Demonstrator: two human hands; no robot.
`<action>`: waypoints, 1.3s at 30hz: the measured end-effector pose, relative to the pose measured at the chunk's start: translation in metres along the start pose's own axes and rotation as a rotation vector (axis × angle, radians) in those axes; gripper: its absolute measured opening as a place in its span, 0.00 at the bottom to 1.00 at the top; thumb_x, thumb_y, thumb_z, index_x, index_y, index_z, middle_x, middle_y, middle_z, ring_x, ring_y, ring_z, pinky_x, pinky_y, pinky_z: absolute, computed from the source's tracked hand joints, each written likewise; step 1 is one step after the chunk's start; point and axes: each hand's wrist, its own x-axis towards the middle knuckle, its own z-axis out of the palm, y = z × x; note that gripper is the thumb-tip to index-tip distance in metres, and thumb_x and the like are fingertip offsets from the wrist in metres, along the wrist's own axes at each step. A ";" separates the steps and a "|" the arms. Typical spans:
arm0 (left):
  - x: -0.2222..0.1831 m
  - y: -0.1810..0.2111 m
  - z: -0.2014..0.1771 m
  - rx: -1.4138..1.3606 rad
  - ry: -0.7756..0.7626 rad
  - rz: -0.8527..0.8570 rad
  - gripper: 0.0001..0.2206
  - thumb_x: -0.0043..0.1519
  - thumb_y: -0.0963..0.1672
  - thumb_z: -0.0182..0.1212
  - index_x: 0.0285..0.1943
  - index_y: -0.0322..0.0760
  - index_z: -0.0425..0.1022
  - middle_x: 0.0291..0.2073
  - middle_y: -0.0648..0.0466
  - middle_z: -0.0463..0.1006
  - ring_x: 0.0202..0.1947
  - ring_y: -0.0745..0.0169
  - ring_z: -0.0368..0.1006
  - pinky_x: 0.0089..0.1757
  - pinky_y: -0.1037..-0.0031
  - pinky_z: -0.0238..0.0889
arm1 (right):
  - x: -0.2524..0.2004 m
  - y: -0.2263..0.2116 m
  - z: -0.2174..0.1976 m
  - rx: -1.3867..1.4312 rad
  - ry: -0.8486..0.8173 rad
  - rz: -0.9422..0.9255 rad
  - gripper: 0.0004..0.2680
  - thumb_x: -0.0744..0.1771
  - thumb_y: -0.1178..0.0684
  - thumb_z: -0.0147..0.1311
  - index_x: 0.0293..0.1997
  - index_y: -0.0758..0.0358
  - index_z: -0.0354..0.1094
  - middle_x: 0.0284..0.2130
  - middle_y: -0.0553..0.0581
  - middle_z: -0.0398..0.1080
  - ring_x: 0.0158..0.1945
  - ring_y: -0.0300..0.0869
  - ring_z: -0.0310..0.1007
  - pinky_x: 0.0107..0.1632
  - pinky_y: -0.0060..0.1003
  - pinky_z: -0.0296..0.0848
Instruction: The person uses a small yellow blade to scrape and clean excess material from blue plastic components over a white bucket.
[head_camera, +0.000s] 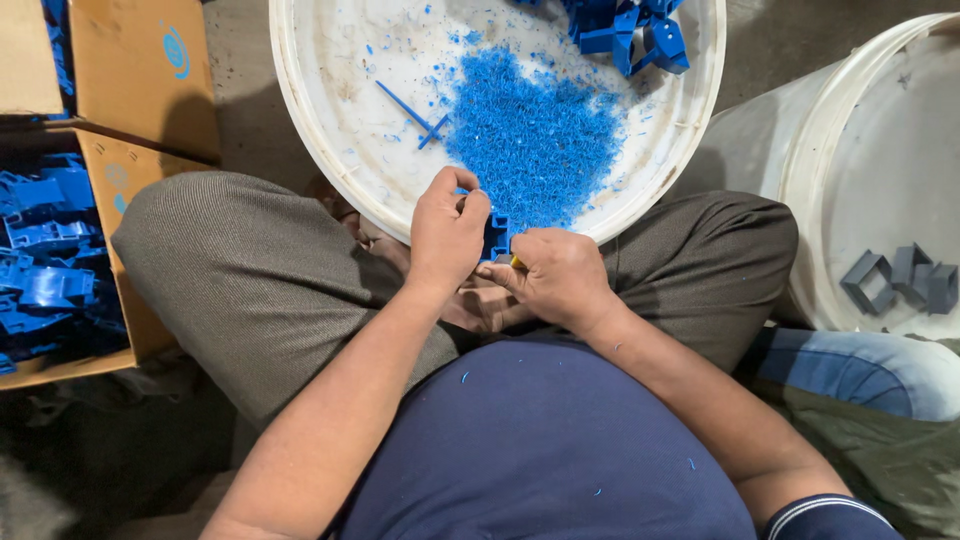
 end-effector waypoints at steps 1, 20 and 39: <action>0.000 0.001 0.001 -0.010 0.013 -0.013 0.04 0.64 0.40 0.57 0.42 0.31 0.72 0.20 0.58 0.70 0.21 0.75 0.61 0.24 0.75 0.56 | -0.001 0.001 0.001 0.025 0.012 0.015 0.18 0.63 0.40 0.67 0.22 0.62 0.64 0.19 0.58 0.66 0.25 0.51 0.67 0.30 0.44 0.65; -0.001 0.001 -0.001 -0.542 -0.160 -0.258 0.12 0.70 0.48 0.57 0.35 0.40 0.73 0.30 0.65 0.65 0.34 0.78 0.56 0.38 0.80 0.54 | 0.019 0.008 -0.029 0.282 0.064 0.177 0.22 0.58 0.37 0.69 0.45 0.64 0.72 0.25 0.54 0.68 0.29 0.43 0.69 0.34 0.38 0.69; -0.001 0.004 0.001 -0.575 -0.211 -0.320 0.11 0.69 0.48 0.57 0.37 0.39 0.74 0.31 0.64 0.69 0.33 0.78 0.61 0.36 0.81 0.59 | 0.019 0.008 -0.027 0.163 -0.057 0.218 0.21 0.61 0.33 0.65 0.38 0.63 0.69 0.25 0.56 0.70 0.30 0.48 0.71 0.34 0.43 0.70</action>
